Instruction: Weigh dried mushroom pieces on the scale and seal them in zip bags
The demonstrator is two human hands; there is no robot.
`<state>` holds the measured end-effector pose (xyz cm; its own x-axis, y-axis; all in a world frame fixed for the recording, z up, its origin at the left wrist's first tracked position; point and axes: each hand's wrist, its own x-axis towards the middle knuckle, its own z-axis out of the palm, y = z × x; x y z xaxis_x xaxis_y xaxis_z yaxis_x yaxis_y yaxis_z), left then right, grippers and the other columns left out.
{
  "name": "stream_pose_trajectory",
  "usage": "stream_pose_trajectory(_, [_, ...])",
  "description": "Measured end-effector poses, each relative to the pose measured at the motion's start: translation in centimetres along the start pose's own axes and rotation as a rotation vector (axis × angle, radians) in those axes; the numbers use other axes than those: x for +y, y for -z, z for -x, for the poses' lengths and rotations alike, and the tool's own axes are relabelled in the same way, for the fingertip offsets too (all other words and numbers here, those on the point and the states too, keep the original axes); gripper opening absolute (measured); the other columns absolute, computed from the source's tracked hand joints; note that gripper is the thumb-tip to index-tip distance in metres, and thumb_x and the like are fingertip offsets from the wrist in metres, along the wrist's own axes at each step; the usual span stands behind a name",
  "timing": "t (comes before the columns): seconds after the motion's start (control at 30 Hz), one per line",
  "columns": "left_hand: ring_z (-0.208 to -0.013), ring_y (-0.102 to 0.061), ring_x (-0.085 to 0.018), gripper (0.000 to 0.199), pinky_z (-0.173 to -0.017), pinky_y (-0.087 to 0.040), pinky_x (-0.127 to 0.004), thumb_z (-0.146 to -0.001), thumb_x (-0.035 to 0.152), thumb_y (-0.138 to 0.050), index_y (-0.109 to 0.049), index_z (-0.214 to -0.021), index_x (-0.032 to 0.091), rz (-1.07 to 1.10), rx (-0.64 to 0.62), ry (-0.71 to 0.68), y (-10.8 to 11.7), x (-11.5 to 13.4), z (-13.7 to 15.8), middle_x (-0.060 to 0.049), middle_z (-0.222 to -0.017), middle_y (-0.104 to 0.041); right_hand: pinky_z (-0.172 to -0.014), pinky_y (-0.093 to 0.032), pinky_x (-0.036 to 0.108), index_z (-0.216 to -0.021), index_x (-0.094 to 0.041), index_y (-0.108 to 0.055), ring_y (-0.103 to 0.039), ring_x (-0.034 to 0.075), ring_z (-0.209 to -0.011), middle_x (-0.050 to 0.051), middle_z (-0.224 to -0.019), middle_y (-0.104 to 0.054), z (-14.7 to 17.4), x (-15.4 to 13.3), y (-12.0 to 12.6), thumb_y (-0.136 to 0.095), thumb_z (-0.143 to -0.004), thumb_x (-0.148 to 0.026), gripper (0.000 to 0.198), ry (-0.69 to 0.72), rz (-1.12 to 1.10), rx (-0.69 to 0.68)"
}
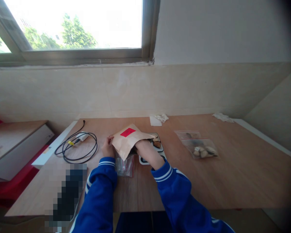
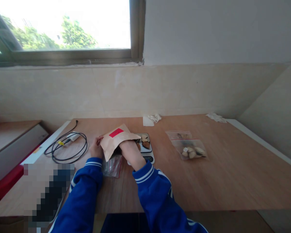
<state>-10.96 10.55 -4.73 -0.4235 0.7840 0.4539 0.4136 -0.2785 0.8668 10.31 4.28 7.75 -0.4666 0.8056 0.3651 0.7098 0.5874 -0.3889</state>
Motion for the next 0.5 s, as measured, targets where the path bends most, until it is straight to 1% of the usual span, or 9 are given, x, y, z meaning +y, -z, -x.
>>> stream_pose_trajectory(0.1, [-0.098, -0.067, -0.024, 0.023, -0.089, -0.053, -0.038, -0.076, 0.031, -0.059, -0.066, -0.093, 0.018, -0.009, -0.002, 0.016, 0.1, 0.6, 0.1, -0.008, -0.104, -0.071, -0.100, -0.046, 0.034, -0.115, -0.017, -0.065, -0.062, 0.021, -0.110, 0.011, -0.117, -0.067, 0.7, -0.1, 1.9, -0.043, -0.086, -0.002, 0.039, 0.037, -0.017, -0.051])
stream_pose_trajectory(0.2, [-0.094, -0.068, -0.024, 0.022, -0.086, -0.054, -0.039, -0.074, 0.029, -0.059, -0.066, -0.092, 0.018, -0.047, 0.009, 0.022, 0.2, 1.1, 0.1, -0.007, -0.098, -0.073, -0.094, -0.048, 0.032, -0.114, -0.018, -0.064, -0.063, 0.020, -0.108, 0.009, -0.114, -0.067, 1.1, -0.1, 3.7, -0.041, -0.088, -0.001, 0.038, 0.099, -0.071, -0.048])
stream_pose_trajectory(0.27, [-0.093, -0.068, -0.024, 0.022, -0.086, -0.053, -0.039, -0.074, 0.028, -0.059, -0.066, -0.092, 0.018, -0.064, 0.007, 0.021, 0.3, 1.3, 0.1, -0.007, -0.096, -0.073, -0.092, -0.049, 0.031, -0.114, -0.018, -0.063, -0.063, 0.018, -0.106, 0.008, -0.112, -0.067, 1.3, -0.1, 4.3, -0.041, -0.089, -0.002, 0.037, 0.105, -0.087, -0.047])
stream_pose_trajectory(0.37, [-0.095, -0.068, -0.025, 0.023, -0.088, -0.053, -0.040, -0.073, 0.027, -0.059, -0.066, -0.093, 0.017, -0.057, -0.002, 0.028, 0.3, 1.4, 0.2, -0.008, -0.097, -0.073, -0.093, -0.048, 0.032, -0.116, -0.017, -0.060, -0.061, 0.019, -0.108, 0.009, -0.114, -0.065, 1.4, 0.0, 4.3, -0.043, -0.089, -0.002, 0.036, 0.102, -0.041, -0.057])
stream_pose_trajectory(0.5, [-0.095, -0.068, -0.025, 0.023, -0.088, -0.053, -0.040, -0.073, 0.027, -0.059, -0.066, -0.093, 0.017, -0.056, -0.009, 0.026, 0.4, 1.2, 0.2, -0.008, -0.099, -0.072, -0.094, -0.047, 0.040, -0.118, -0.017, -0.059, -0.058, 0.024, -0.111, 0.012, -0.118, -0.062, 1.5, 0.1, 3.5, -0.047, -0.087, -0.004, 0.036, 0.113, 0.133, -0.033])
